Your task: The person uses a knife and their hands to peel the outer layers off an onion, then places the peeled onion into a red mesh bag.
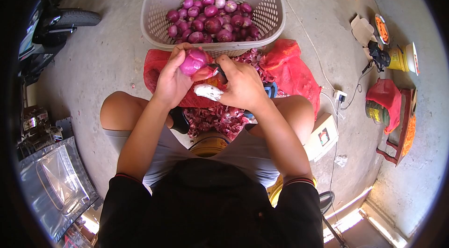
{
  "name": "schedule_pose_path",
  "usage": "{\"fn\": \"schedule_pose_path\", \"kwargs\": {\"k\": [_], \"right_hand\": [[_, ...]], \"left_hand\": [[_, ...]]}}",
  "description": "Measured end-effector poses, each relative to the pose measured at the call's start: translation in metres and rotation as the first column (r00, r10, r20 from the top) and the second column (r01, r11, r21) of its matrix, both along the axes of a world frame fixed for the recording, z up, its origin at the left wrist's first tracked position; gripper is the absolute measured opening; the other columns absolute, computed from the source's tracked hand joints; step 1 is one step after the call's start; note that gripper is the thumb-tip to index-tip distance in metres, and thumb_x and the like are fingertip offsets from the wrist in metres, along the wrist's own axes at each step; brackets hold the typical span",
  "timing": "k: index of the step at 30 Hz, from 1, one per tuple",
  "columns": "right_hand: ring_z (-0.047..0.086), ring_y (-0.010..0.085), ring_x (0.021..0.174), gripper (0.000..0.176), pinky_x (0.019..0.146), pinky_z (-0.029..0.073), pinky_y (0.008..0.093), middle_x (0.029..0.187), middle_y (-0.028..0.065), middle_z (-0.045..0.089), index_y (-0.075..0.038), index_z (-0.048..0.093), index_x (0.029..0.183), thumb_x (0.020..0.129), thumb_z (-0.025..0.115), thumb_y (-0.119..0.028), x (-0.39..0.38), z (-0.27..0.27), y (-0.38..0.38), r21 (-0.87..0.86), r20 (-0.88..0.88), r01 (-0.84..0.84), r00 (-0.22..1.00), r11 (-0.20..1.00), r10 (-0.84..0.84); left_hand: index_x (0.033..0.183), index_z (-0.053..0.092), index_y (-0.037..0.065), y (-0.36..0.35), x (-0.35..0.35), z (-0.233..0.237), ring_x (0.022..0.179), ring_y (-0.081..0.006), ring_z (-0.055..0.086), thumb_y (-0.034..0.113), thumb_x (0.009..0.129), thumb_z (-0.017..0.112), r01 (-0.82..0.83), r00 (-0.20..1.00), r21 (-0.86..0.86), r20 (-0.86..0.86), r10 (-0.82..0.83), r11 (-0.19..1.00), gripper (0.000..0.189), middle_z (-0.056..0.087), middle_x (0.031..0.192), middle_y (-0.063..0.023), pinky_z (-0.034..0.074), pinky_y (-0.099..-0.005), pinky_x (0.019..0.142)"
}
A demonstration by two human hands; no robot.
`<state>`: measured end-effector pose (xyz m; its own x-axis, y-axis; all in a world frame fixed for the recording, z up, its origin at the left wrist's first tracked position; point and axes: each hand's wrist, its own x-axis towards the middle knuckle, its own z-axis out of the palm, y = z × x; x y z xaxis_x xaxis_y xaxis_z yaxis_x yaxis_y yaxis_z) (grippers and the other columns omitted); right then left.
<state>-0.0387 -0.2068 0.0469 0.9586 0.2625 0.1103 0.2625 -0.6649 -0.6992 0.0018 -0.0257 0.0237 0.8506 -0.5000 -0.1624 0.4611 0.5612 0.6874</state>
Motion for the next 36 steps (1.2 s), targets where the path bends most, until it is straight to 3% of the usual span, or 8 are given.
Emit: {"fn": "schedule_pose_path", "kwargs": {"k": [8, 23, 26, 36], "right_hand": [[0.06, 0.0373, 0.066, 0.042, 0.055, 0.046, 0.0451, 0.072, 0.0172, 0.06, -0.003, 0.053, 0.098, 0.064, 0.07, -0.02, 0.003, -0.009, -0.002, -0.031, 0.108, -0.025, 0.994, 0.999, 0.029], [0.061, 0.0326, 0.068, 0.034, 0.056, 0.047, 0.0431, 0.071, 0.0125, 0.058, -0.004, 0.056, 0.093, 0.062, 0.066, -0.012, 0.003, -0.015, 0.0, -0.092, 0.185, -0.127, 0.972, 0.988, 0.142], [0.06, 0.0342, 0.068, 0.037, 0.057, 0.047, 0.0436, 0.071, 0.014, 0.058, -0.004, 0.055, 0.095, 0.062, 0.067, -0.013, 0.004, -0.011, -0.001, -0.01, 0.202, -0.062, 0.977, 0.998, 0.063], [0.059, 0.0415, 0.068, 0.035, 0.061, 0.045, 0.0474, 0.067, 0.0208, 0.057, 0.001, 0.051, 0.095, 0.065, 0.065, -0.012, 0.003, -0.018, 0.004, 0.157, 0.06, -0.037, 0.998, 0.987, 0.028]], "left_hand": [[0.116, 0.039, 0.01, -0.001, -0.001, -0.005, 0.108, -0.022, 0.054, 0.03, 0.096, 0.043, -0.008, 0.999, 0.082, 0.038, 0.005, 0.997, 0.029, 0.051, 0.118, -0.0098, 0.048, -0.0416, 0.09], [0.114, 0.042, 0.01, 0.0, 0.001, -0.006, 0.104, -0.0217, 0.057, 0.029, 0.097, 0.04, -0.02, 1.0, 0.05, -0.017, 0.021, 0.999, 0.026, 0.054, 0.114, -0.0094, 0.052, -0.04, 0.083], [0.114, 0.041, 0.01, -0.003, -0.001, -0.005, 0.105, -0.0216, 0.056, 0.029, 0.097, 0.041, -0.019, 1.0, 0.006, -0.007, 0.019, 1.0, 0.026, 0.053, 0.115, -0.0099, 0.051, -0.0395, 0.085], [0.118, 0.036, 0.009, -0.007, -0.008, -0.004, 0.109, -0.0215, 0.053, 0.029, 0.097, 0.039, -0.083, 0.991, 0.0, 0.104, 0.083, 0.997, 0.029, 0.05, 0.117, -0.0104, 0.047, -0.0402, 0.091]]}}
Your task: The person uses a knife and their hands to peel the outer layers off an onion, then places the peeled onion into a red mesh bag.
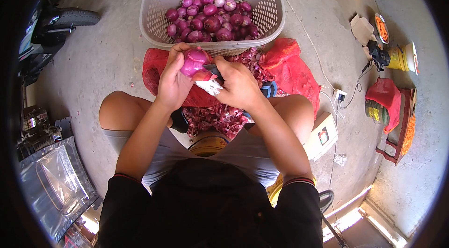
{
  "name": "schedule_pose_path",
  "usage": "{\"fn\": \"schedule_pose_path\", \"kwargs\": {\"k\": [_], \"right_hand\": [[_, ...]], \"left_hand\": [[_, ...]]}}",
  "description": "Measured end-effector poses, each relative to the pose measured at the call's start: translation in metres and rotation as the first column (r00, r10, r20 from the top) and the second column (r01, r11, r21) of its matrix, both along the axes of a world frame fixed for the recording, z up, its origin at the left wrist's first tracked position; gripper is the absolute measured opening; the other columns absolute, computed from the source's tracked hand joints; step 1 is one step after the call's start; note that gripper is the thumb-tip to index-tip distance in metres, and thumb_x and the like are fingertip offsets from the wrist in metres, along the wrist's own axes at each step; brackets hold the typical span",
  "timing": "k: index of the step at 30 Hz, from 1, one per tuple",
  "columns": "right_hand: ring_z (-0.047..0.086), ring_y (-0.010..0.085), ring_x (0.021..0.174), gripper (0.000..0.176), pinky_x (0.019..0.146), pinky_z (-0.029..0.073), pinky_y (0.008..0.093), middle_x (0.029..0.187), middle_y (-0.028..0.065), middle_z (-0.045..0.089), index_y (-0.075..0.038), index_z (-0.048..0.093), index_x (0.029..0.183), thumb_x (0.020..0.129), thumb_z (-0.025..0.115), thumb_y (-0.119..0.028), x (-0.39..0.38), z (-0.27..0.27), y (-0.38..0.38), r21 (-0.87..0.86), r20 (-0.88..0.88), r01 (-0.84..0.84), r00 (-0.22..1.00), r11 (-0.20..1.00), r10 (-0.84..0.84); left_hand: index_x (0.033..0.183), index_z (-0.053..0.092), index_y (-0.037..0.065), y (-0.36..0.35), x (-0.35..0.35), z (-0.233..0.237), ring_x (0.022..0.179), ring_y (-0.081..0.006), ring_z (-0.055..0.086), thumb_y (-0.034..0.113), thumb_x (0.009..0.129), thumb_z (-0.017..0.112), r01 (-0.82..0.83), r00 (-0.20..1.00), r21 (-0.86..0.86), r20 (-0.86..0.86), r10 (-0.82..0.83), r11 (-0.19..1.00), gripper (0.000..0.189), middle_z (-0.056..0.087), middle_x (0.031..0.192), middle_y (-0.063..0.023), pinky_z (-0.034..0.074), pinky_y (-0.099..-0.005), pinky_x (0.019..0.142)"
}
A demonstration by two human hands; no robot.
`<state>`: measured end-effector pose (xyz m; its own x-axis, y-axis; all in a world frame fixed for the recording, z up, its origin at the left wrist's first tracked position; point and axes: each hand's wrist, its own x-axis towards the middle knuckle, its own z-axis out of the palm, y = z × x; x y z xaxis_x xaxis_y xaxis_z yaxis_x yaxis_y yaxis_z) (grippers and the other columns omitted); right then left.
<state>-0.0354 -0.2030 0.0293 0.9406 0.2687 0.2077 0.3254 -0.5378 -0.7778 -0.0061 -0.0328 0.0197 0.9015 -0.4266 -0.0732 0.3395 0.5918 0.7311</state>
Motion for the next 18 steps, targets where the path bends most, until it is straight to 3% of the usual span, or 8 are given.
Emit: {"fn": "schedule_pose_path", "kwargs": {"k": [5, 8, 11, 18], "right_hand": [[0.058, 0.0426, 0.07, 0.034, 0.062, 0.045, 0.0473, 0.068, 0.0219, 0.056, 0.001, 0.049, 0.094, 0.065, 0.064, -0.011, -0.0023, -0.0023, 0.0086, 0.067, -0.005, 0.027, 1.0, 0.997, -0.027], [0.062, 0.0384, 0.075, 0.035, 0.063, 0.048, 0.0405, 0.08, 0.0192, 0.062, 0.001, 0.055, 0.098, 0.072, 0.07, -0.017, -0.0026, -0.0011, 0.0072, -0.003, -0.042, 0.046, 0.998, 0.999, -0.046], [0.062, 0.0387, 0.074, 0.036, 0.063, 0.048, 0.0408, 0.079, 0.019, 0.062, 0.001, 0.054, 0.098, 0.071, 0.07, -0.016, -0.0019, -0.0028, 0.0075, 0.033, -0.037, 0.041, 0.999, 0.999, -0.04], [0.06, 0.036, 0.065, 0.026, 0.057, 0.046, 0.0414, 0.07, 0.0161, 0.058, -0.001, 0.055, 0.09, 0.07, 0.066, -0.013, -0.0015, -0.0075, 0.0085, -0.035, 0.156, 0.012, 0.988, 0.999, -0.006]], "left_hand": [[0.119, 0.036, 0.009, -0.0014, -0.0022, -0.0062, 0.111, -0.0214, 0.052, 0.029, 0.098, 0.038, -0.043, 0.998, -0.009, 0.044, 0.043, 0.999, 0.03, 0.05, 0.117, -0.0107, 0.043, -0.0394, 0.095], [0.119, 0.036, 0.009, -0.0013, -0.0013, -0.0093, 0.111, -0.0215, 0.052, 0.031, 0.098, 0.038, -0.056, 0.997, -0.01, 0.047, 0.057, 0.998, 0.031, 0.051, 0.117, -0.0117, 0.042, -0.0386, 0.095], [0.119, 0.036, 0.009, -0.0029, -0.0016, -0.0081, 0.11, -0.0219, 0.053, 0.031, 0.098, 0.039, -0.086, 0.995, -0.005, 0.053, 0.087, 0.996, 0.031, 0.051, 0.116, -0.0129, 0.042, -0.0385, 0.095], [0.117, 0.037, 0.009, -0.0011, -0.0002, -0.0072, 0.109, -0.0218, 0.052, 0.031, 0.098, 0.039, -0.088, 0.995, -0.001, 0.052, 0.088, 0.996, 0.03, 0.052, 0.115, -0.0106, 0.041, -0.0384, 0.095]]}}
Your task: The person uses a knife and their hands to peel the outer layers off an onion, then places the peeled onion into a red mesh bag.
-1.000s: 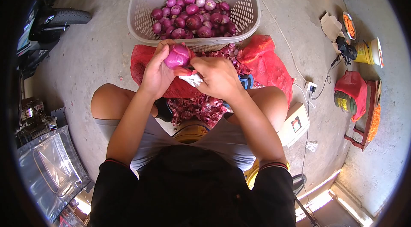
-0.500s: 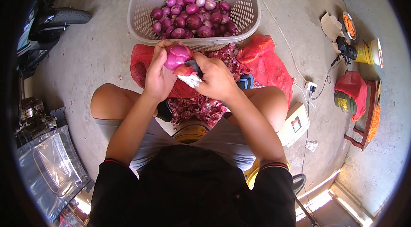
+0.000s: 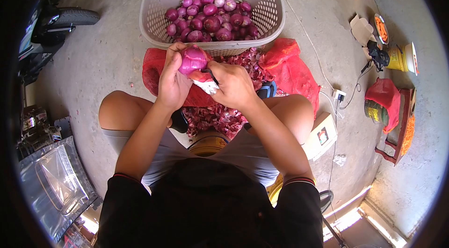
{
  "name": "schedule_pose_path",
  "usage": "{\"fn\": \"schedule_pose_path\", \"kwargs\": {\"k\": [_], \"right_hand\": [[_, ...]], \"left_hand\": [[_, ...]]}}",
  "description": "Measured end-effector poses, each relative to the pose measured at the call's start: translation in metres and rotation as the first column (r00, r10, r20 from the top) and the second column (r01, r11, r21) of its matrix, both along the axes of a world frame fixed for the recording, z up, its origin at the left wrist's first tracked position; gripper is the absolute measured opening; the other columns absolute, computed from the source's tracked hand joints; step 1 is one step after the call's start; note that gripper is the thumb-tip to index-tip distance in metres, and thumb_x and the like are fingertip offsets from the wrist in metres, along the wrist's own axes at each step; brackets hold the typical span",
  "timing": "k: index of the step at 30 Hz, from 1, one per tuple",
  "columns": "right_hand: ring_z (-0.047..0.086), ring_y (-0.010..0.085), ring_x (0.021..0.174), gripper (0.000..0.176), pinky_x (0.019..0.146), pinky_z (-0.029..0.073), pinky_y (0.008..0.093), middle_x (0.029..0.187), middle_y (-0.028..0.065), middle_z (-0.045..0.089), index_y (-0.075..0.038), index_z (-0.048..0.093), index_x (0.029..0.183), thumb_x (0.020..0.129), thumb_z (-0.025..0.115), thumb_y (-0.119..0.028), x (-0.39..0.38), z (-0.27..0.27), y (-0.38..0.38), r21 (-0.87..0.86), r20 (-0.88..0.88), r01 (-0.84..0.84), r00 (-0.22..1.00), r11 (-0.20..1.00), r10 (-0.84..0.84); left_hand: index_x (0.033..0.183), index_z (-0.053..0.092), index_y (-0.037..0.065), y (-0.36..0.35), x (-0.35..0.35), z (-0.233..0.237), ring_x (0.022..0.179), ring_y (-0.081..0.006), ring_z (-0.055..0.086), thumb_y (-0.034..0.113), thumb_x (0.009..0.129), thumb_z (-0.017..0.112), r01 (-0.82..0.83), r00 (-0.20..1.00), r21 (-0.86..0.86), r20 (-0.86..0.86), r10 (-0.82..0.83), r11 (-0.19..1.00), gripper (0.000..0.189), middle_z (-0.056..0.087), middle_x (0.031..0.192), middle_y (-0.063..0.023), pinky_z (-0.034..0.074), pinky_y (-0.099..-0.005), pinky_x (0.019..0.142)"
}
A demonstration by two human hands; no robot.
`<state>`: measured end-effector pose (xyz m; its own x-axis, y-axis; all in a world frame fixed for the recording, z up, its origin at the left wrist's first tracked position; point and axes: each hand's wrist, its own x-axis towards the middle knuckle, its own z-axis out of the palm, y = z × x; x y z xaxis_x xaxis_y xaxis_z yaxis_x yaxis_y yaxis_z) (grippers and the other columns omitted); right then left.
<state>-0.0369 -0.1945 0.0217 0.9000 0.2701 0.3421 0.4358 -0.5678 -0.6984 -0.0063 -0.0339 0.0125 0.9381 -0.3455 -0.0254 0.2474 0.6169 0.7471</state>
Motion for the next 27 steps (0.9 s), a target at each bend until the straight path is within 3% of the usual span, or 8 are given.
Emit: {"fn": "schedule_pose_path", "kwargs": {"k": [5, 9, 12, 20, 22, 27], "right_hand": [[0.059, 0.0317, 0.061, 0.026, 0.055, 0.047, 0.0424, 0.066, 0.0105, 0.056, -0.006, 0.054, 0.083, 0.061, 0.064, -0.013, 0.001, 0.003, -0.001, -0.121, 0.045, -0.095, 0.994, 0.988, 0.101], [0.06, 0.0298, 0.066, 0.024, 0.058, 0.048, 0.0437, 0.068, 0.0071, 0.058, -0.01, 0.056, 0.083, 0.061, 0.064, -0.014, 0.0, 0.013, 0.002, -0.264, -0.109, -0.262, 0.964, 0.928, 0.241], [0.06, 0.0307, 0.068, 0.025, 0.06, 0.048, 0.0442, 0.069, 0.0075, 0.058, -0.01, 0.056, 0.084, 0.061, 0.064, -0.014, 0.0, 0.009, 0.001, -0.262, -0.149, -0.309, 0.949, 0.914, 0.278], [0.059, 0.0368, 0.067, 0.03, 0.057, 0.045, 0.0447, 0.069, 0.0155, 0.057, -0.003, 0.053, 0.087, 0.061, 0.065, -0.013, 0.003, 0.012, -0.018, -0.041, -0.111, -0.052, 0.993, 0.998, 0.047], [0.059, 0.0378, 0.067, 0.031, 0.057, 0.045, 0.0444, 0.069, 0.0162, 0.057, -0.003, 0.054, 0.089, 0.062, 0.066, -0.013, 0.002, 0.016, -0.016, -0.015, -0.132, 0.03, 0.991, 0.999, -0.031], [0.059, 0.0393, 0.069, 0.035, 0.06, 0.045, 0.0453, 0.072, 0.0174, 0.058, -0.002, 0.052, 0.093, 0.065, 0.067, -0.016, 0.006, 0.007, -0.01, 0.021, -0.109, -0.016, 0.994, 1.0, 0.018]], "left_hand": [[0.115, 0.04, 0.01, 0.0, 0.001, 0.004, 0.104, -0.0224, 0.055, 0.033, 0.098, 0.039, -0.038, 0.998, 0.066, -0.049, 0.041, 0.997, 0.029, 0.054, 0.112, -0.0101, 0.044, -0.0368, 0.089], [0.12, 0.039, 0.01, 0.003, 0.004, 0.004, 0.101, -0.0245, 0.057, 0.037, 0.098, 0.038, -0.006, 0.992, 0.056, -0.127, 0.013, 0.998, 0.035, 0.054, 0.111, -0.0101, 0.048, -0.0356, 0.082], [0.124, 0.038, 0.01, 0.006, 0.006, 0.008, 0.1, -0.026, 0.059, 0.04, 0.098, 0.037, 0.005, 0.986, 0.064, -0.167, 0.005, 0.998, 0.04, 0.055, 0.111, -0.0102, 0.049, -0.0353, 0.08], [0.123, 0.04, 0.011, 0.003, 0.005, 0.007, 0.106, -0.0232, 0.055, 0.041, 0.098, 0.036, -0.033, 0.989, 0.021, -0.144, 0.036, 0.999, 0.04, 0.054, 0.113, -0.0082, 0.045, -0.0377, 0.09], [0.122, 0.04, 0.011, 0.002, 0.004, 0.004, 0.108, -0.0212, 0.053, 0.039, 0.098, 0.037, 0.023, 0.99, -0.028, -0.137, -0.026, 0.999, 0.038, 0.054, 0.114, -0.0074, 0.042, -0.0383, 0.093], [0.119, 0.042, 0.011, -0.002, -0.001, 0.009, 0.111, -0.0189, 0.051, 0.038, 0.099, 0.035, 0.054, 0.991, -0.065, -0.121, -0.061, 0.996, 0.035, 0.054, 0.115, -0.0066, 0.041, -0.0385, 0.095]]}}
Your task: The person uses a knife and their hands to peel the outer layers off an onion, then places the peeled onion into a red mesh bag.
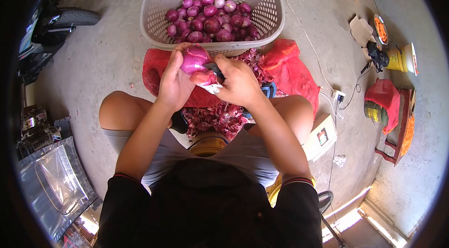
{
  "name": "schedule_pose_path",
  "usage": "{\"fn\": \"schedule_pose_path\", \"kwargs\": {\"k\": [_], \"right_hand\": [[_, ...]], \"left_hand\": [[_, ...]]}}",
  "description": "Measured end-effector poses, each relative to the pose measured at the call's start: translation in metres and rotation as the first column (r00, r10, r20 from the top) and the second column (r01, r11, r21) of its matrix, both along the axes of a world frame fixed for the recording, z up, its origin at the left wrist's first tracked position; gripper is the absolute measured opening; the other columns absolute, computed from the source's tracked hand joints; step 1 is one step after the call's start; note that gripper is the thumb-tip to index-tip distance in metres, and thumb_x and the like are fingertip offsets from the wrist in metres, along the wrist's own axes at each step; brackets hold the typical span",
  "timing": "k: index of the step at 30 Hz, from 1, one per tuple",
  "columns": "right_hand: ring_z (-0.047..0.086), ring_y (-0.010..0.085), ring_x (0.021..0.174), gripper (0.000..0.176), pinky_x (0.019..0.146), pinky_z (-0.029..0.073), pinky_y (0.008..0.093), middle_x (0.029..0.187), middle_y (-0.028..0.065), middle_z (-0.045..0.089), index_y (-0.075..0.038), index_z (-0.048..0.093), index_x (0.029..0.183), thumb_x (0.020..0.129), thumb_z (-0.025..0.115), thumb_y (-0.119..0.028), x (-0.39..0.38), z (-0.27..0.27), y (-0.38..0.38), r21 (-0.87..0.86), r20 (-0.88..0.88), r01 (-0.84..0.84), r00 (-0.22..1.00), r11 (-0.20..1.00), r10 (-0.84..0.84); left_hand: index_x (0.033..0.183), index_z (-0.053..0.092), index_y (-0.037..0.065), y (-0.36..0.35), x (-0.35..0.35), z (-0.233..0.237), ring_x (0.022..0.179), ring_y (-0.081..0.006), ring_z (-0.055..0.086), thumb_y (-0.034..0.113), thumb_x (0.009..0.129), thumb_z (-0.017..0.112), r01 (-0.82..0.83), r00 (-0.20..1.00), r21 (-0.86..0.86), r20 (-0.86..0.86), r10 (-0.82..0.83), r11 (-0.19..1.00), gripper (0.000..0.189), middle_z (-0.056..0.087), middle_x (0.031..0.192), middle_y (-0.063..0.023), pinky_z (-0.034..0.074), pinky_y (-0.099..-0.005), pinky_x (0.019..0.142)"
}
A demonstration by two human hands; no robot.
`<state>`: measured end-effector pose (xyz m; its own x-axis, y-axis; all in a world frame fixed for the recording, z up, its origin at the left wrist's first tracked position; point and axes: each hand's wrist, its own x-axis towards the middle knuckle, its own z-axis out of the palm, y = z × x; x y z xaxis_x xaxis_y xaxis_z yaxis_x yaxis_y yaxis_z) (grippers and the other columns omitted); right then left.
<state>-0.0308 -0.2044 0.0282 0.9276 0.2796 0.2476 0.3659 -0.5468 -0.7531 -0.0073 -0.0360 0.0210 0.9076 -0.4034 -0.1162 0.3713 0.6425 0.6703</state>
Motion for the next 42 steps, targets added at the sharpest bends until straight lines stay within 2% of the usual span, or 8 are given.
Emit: {"fn": "schedule_pose_path", "kwargs": {"k": [8, 17, 20, 23, 26, 32, 38, 42], "right_hand": [[0.059, 0.0391, 0.07, 0.033, 0.061, 0.047, 0.0466, 0.075, 0.0176, 0.058, -0.001, 0.05, 0.093, 0.07, 0.066, -0.018, -0.003, -0.004, 0.009, -0.15, 0.036, 0.033, 0.999, 0.988, -0.028], [0.059, 0.0392, 0.067, 0.036, 0.059, 0.047, 0.0458, 0.072, 0.0202, 0.057, -0.001, 0.048, 0.096, 0.071, 0.067, -0.02, -0.003, 0.003, 0.009, -0.126, 0.063, 0.106, 0.993, 0.986, -0.098], [0.059, 0.0377, 0.067, 0.037, 0.06, 0.048, 0.0446, 0.074, 0.0181, 0.057, -0.001, 0.048, 0.095, 0.069, 0.067, -0.019, -0.002, 0.001, 0.015, -0.154, 0.142, 0.157, 0.98, 0.976, -0.135], [0.059, 0.0354, 0.067, 0.037, 0.06, 0.048, 0.0433, 0.075, 0.0159, 0.056, -0.002, 0.048, 0.095, 0.068, 0.068, -0.019, -0.004, 0.0, 0.017, -0.234, 0.186, 0.118, 0.98, 0.965, -0.075], [0.06, 0.0333, 0.068, 0.038, 0.06, 0.049, 0.0418, 0.077, 0.0143, 0.056, -0.002, 0.049, 0.094, 0.068, 0.069, -0.021, -0.004, -0.004, 0.019, -0.271, 0.177, 0.124, 0.981, 0.955, -0.077], [0.059, 0.0346, 0.07, 0.041, 0.062, 0.048, 0.0425, 0.081, 0.0156, 0.055, -0.002, 0.048, 0.094, 0.066, 0.07, -0.021, -0.002, 0.007, 0.019, -0.226, 0.228, 0.227, 0.958, 0.947, -0.175], [0.058, 0.0351, 0.07, 0.04, 0.062, 0.048, 0.0433, 0.081, 0.0157, 0.055, -0.002, 0.049, 0.093, 0.062, 0.07, -0.016, 0.0, 0.006, 0.02, -0.209, 0.211, 0.182, 0.968, 0.961, -0.137], [0.059, 0.0335, 0.07, 0.035, 0.061, 0.049, 0.0421, 0.078, 0.0147, 0.054, -0.003, 0.051, 0.089, 0.061, 0.069, -0.013, 0.0, -0.001, 0.019, -0.243, 0.225, 0.184, 0.966, 0.952, -0.129]], "left_hand": [[0.114, 0.045, 0.009, 0.0, 0.001, -0.01, 0.107, -0.0185, 0.052, 0.039, 0.099, 0.033, -0.023, 1.0, -0.011, 0.0, 0.023, 1.0, 0.036, 0.054, 0.112, -0.007, 0.039, -0.0371, 0.095], [0.114, 0.045, 0.01, -0.001, -0.001, -0.006, 0.105, -0.0193, 0.053, 0.04, 0.099, 0.032, -0.041, 0.999, -0.075, -0.036, 0.038, 0.996, 0.036, 0.055, 0.112, -0.0075, 0.04, -0.0374, 0.094], [0.115, 0.045, 0.01, -0.001, -0.002, -0.01, 0.106, -0.0199, 0.053, 0.041, 0.099, 0.031, -0.064, 0.998, -0.068, -0.025, 0.063, 0.996, 0.037, 0.055, 0.112, -0.0076, 0.04, -0.0381, 0.094], [0.116, 0.044, 0.011, -0.005, -0.001, -0.013, 0.106, -0.0203, 0.053, 0.043, 0.099, 0.031, -0.125, 0.991, -0.042, -0.058, 0.123, 0.991, 0.038, 0.055, 0.112, -0.0076, 0.041, -0.0386, 0.094], [0.117, 0.043, 0.011, -0.001, 0.001, -0.013, 0.107, -0.0203, 0.052, 0.043, 0.099, 0.032, -0.089, 0.995, -0.036, -0.04, 0.088, 0.995, 0.039, 0.055, 0.112, -0.0075, 0.04, -0.0389, 0.094], [0.117, 0.043, 0.012, -0.004, -0.002, -0.01, 0.107, -0.02, 0.052, 0.043, 0.099, 0.032, -0.132, 0.99, -0.055, -0.053, 0.129, 0.99, 0.038, 0.054, 0.113, -0.007, 0.04, -0.0393, 0.095], [0.117, 0.044, 0.013, -0.003, -0.002, -0.009, 0.107, -0.0187, 0.052, 0.041, 0.099, 0.033, -0.106, 0.994, -0.082, -0.045, 0.103, 0.991, 0.036, 0.054, 0.114, -0.0057, 0.038, -0.0385, 0.097], [0.111, 0.04, 0.012, -0.005, -0.002, -0.007, 0.106, -0.0173, 0.05, 0.033, 0.099, 0.04, -0.122, 0.99, -0.104, -0.08, 0.114, 0.987, 0.024, 0.051, 0.113, -0.0061, 0.037, -0.037, 0.097]]}}
